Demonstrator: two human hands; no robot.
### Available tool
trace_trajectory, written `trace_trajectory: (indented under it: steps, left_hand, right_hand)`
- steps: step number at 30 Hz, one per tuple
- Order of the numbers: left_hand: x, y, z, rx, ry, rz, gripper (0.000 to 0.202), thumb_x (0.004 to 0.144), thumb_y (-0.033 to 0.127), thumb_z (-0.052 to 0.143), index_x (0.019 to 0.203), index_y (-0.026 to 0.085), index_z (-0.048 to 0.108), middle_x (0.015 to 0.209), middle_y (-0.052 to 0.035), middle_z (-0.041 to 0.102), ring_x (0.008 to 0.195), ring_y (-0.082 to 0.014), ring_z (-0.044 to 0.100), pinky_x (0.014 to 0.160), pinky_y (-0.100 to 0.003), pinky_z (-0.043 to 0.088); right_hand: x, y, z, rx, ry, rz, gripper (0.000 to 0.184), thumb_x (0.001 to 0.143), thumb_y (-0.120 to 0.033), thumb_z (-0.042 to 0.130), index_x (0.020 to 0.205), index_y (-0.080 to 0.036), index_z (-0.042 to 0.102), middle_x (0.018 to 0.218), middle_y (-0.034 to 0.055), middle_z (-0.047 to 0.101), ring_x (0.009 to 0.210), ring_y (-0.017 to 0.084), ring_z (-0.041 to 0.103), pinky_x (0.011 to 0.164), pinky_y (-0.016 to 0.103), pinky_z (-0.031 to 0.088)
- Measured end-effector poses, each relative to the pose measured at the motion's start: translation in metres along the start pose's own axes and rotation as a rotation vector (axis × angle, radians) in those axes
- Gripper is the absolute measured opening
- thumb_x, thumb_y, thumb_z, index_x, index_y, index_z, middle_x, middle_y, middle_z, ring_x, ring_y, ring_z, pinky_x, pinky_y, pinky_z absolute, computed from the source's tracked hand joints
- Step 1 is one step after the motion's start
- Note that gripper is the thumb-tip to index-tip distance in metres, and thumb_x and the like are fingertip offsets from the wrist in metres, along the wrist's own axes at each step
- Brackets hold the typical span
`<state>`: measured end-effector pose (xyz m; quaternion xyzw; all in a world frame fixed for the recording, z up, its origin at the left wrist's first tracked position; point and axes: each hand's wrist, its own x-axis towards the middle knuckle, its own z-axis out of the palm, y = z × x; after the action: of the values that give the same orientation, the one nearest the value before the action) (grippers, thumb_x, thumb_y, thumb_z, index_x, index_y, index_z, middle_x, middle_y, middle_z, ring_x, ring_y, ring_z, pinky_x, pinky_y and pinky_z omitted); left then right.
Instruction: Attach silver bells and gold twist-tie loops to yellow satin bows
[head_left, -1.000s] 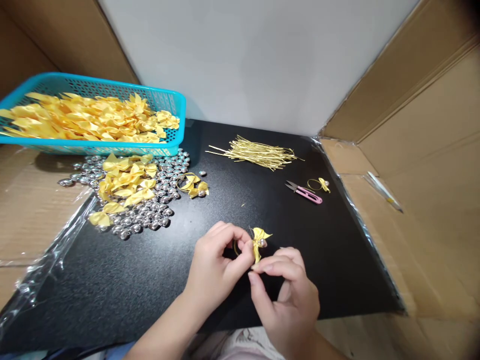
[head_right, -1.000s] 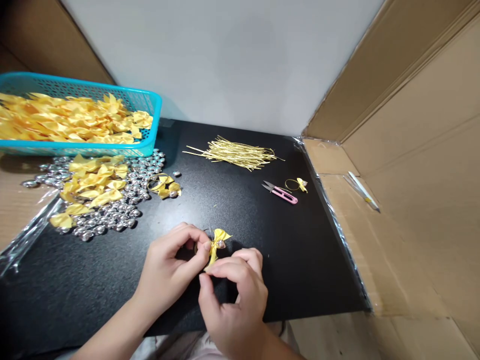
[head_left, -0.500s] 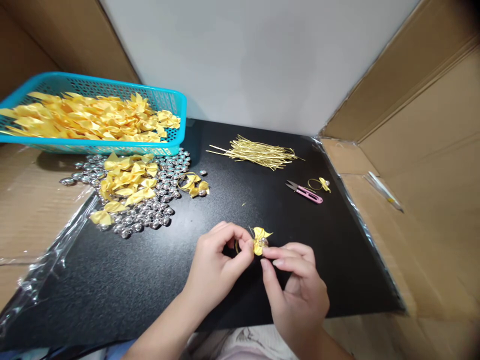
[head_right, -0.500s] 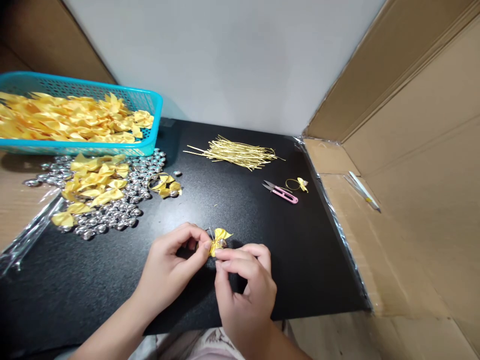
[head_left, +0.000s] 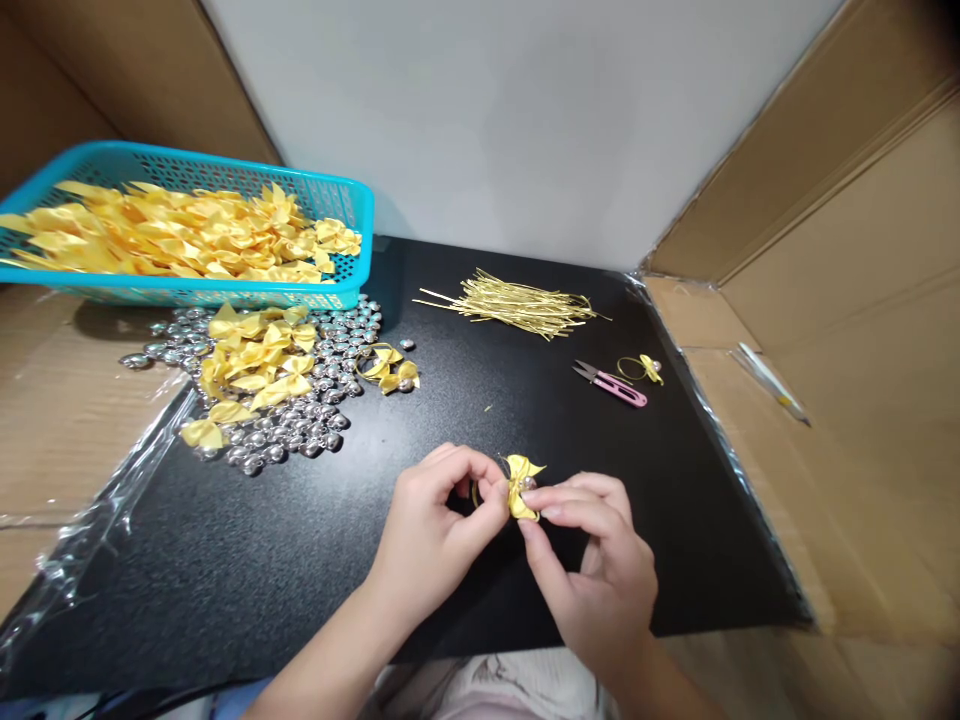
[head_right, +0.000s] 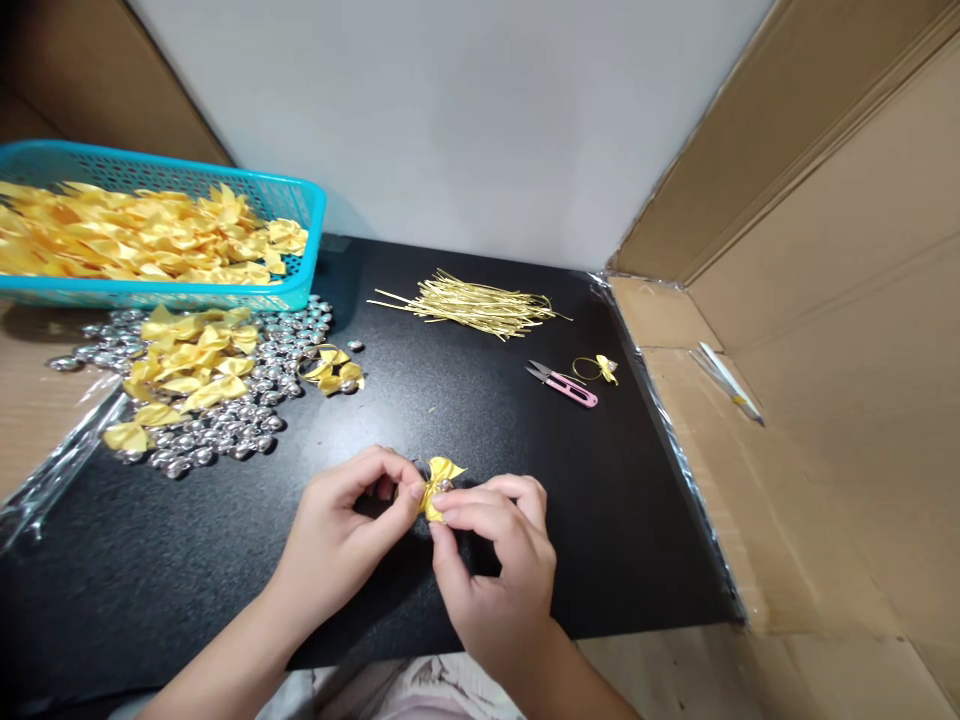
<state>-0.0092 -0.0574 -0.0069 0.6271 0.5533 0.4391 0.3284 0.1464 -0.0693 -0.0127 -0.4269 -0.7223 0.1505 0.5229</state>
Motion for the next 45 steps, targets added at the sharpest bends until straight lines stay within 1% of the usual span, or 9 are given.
trace_trajectory:
  steps: [3, 9, 18, 24, 27, 35, 41, 43, 45]
  left_hand:
    - [0.0, 0.0, 0.0, 0.0, -0.003, -0.003, 0.014, 0.081, 0.015, 0.059, 0.067, 0.019, 0.062, 0.059, 0.0034, 0.06, 0.057, -0.0105, 0.05, 0.054, -0.022, 0.04]
    - [-0.002, -0.002, 0.001, -0.008, -0.013, -0.021, 0.014, 0.081, 0.016, 0.059, 0.068, 0.019, 0.063, 0.059, 0.0038, 0.059, 0.056, -0.0101, 0.049, 0.053, -0.022, 0.039]
    - [-0.001, 0.0, 0.001, 0.005, -0.012, -0.032, 0.015, 0.081, 0.016, 0.06, 0.067, 0.018, 0.063, 0.057, 0.0039, 0.057, 0.055, -0.01, 0.049, 0.053, -0.021, 0.038]
    - [0.0, -0.001, 0.0, 0.033, -0.023, 0.001, 0.014, 0.081, 0.016, 0.06, 0.068, 0.018, 0.063, 0.06, 0.003, 0.06, 0.057, -0.0103, 0.05, 0.054, -0.022, 0.039]
    - [-0.001, -0.001, 0.0, 0.038, -0.032, 0.022, 0.014, 0.081, 0.015, 0.06, 0.067, 0.018, 0.063, 0.06, 0.0028, 0.06, 0.058, -0.0103, 0.051, 0.055, -0.022, 0.04]
    - [0.0, 0.0, 0.001, 0.021, -0.048, 0.081, 0.014, 0.079, 0.011, 0.06, 0.067, 0.018, 0.063, 0.06, 0.0032, 0.06, 0.057, -0.0095, 0.052, 0.055, -0.021, 0.041]
    - [0.001, 0.0, 0.001, 0.009, -0.066, 0.114, 0.014, 0.08, 0.01, 0.061, 0.068, 0.018, 0.062, 0.062, 0.0031, 0.062, 0.059, -0.0097, 0.053, 0.057, -0.021, 0.042]
    - [0.0, 0.0, 0.001, 0.01, -0.067, 0.126, 0.015, 0.08, 0.01, 0.061, 0.068, 0.018, 0.061, 0.062, 0.0031, 0.062, 0.059, -0.0098, 0.053, 0.057, -0.021, 0.043]
    - [0.0, -0.001, 0.0, 0.022, -0.066, 0.146, 0.015, 0.08, 0.009, 0.06, 0.068, 0.018, 0.06, 0.062, 0.0032, 0.061, 0.059, -0.0099, 0.053, 0.058, -0.022, 0.042]
  right_hand:
    - [0.002, 0.003, -0.003, 0.0, -0.026, -0.017, 0.03, 0.079, 0.001, 0.065, 0.093, -0.025, 0.058, 0.081, -0.0002, 0.076, 0.076, 0.018, 0.068, 0.072, 0.038, 0.056]
    - [0.0, 0.006, -0.005, 0.096, -0.018, 0.073, 0.029, 0.079, 0.002, 0.064, 0.092, -0.024, 0.061, 0.081, 0.001, 0.074, 0.08, 0.019, 0.064, 0.071, 0.036, 0.056]
    - [-0.003, 0.007, -0.006, 0.137, 0.003, 0.125, 0.032, 0.079, 0.004, 0.061, 0.093, -0.024, 0.06, 0.082, -0.0002, 0.072, 0.082, 0.017, 0.061, 0.076, 0.033, 0.052]
    - [0.002, 0.007, -0.009, 0.15, -0.049, 0.078, 0.033, 0.076, 0.001, 0.062, 0.097, -0.024, 0.058, 0.085, 0.0007, 0.073, 0.084, 0.019, 0.062, 0.08, 0.039, 0.05]
    - [0.004, 0.008, -0.009, 0.105, -0.066, 0.05, 0.03, 0.076, 0.001, 0.065, 0.092, -0.024, 0.058, 0.08, -0.0009, 0.074, 0.077, 0.018, 0.062, 0.076, 0.038, 0.049]
    - [0.01, 0.007, -0.008, 0.069, -0.063, 0.097, 0.026, 0.077, -0.003, 0.069, 0.087, -0.025, 0.06, 0.076, -0.0001, 0.074, 0.075, 0.02, 0.061, 0.07, 0.037, 0.051]
    - [0.017, 0.004, -0.007, -0.002, -0.079, 0.123, 0.022, 0.077, -0.005, 0.068, 0.081, -0.024, 0.06, 0.071, -0.0006, 0.069, 0.072, 0.02, 0.058, 0.068, 0.037, 0.048]
    - [0.02, 0.004, -0.009, 0.025, -0.095, 0.149, 0.02, 0.078, -0.006, 0.067, 0.081, -0.024, 0.06, 0.07, -0.0009, 0.067, 0.073, 0.019, 0.058, 0.068, 0.036, 0.049]
    - [0.025, 0.006, -0.013, 0.104, -0.122, 0.193, 0.018, 0.08, -0.007, 0.064, 0.082, -0.025, 0.061, 0.074, -0.0006, 0.066, 0.077, 0.019, 0.059, 0.071, 0.035, 0.05]
